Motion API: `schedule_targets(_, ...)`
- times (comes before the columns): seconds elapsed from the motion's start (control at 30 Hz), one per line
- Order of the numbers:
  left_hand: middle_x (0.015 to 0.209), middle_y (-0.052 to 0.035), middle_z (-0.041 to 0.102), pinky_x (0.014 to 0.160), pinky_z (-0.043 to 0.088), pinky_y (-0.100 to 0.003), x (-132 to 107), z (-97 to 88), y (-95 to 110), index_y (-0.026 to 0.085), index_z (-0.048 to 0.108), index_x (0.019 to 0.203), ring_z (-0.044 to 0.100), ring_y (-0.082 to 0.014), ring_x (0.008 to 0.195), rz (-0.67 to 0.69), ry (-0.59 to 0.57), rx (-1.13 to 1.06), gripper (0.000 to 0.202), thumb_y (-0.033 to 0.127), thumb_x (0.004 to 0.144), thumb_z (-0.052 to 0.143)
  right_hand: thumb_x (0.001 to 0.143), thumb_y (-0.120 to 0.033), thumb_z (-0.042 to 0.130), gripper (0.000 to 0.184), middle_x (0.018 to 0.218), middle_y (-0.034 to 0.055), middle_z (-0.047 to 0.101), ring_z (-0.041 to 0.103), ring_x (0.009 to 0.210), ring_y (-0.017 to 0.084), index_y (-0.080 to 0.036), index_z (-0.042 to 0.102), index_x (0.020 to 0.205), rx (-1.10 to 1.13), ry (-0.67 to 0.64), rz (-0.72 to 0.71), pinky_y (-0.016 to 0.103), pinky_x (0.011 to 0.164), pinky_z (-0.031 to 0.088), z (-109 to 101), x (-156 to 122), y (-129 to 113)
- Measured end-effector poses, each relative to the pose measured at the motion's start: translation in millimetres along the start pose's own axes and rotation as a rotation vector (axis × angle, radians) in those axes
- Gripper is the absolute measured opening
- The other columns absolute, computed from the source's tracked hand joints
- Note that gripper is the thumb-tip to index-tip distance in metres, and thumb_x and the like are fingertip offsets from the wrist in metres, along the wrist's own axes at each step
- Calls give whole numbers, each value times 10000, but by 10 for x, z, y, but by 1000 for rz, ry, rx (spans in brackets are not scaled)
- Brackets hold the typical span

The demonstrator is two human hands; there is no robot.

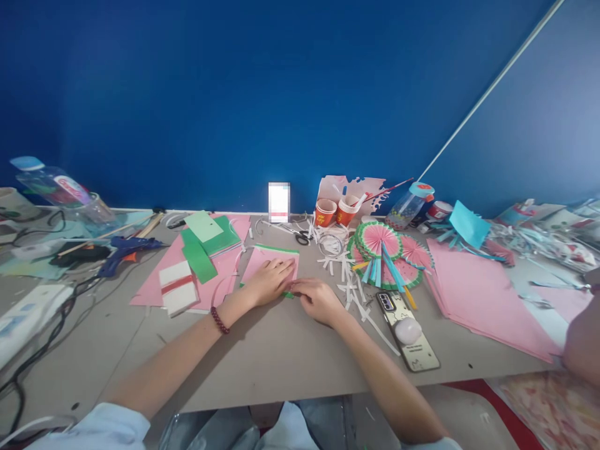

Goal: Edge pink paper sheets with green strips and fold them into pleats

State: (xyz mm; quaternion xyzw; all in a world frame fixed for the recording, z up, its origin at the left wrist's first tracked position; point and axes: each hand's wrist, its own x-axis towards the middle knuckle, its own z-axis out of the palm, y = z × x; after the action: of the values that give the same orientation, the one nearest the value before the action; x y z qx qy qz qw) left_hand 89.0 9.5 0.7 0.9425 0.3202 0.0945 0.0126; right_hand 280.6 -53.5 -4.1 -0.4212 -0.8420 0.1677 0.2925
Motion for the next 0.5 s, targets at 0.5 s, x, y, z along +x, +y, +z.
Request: schedule_targets(0.5, 1447, -116, 411, 1128, 280, -408, 169, 149, -204, 128, 398, 1347, 342, -242, 1355, 42, 49, -164, 497, 341, 902, 452, 742, -18, 420, 409, 1067, 63, 698, 635, 1027, 185, -211, 705, 962, -25, 8, -23, 352, 922, 509, -12, -16, 8)
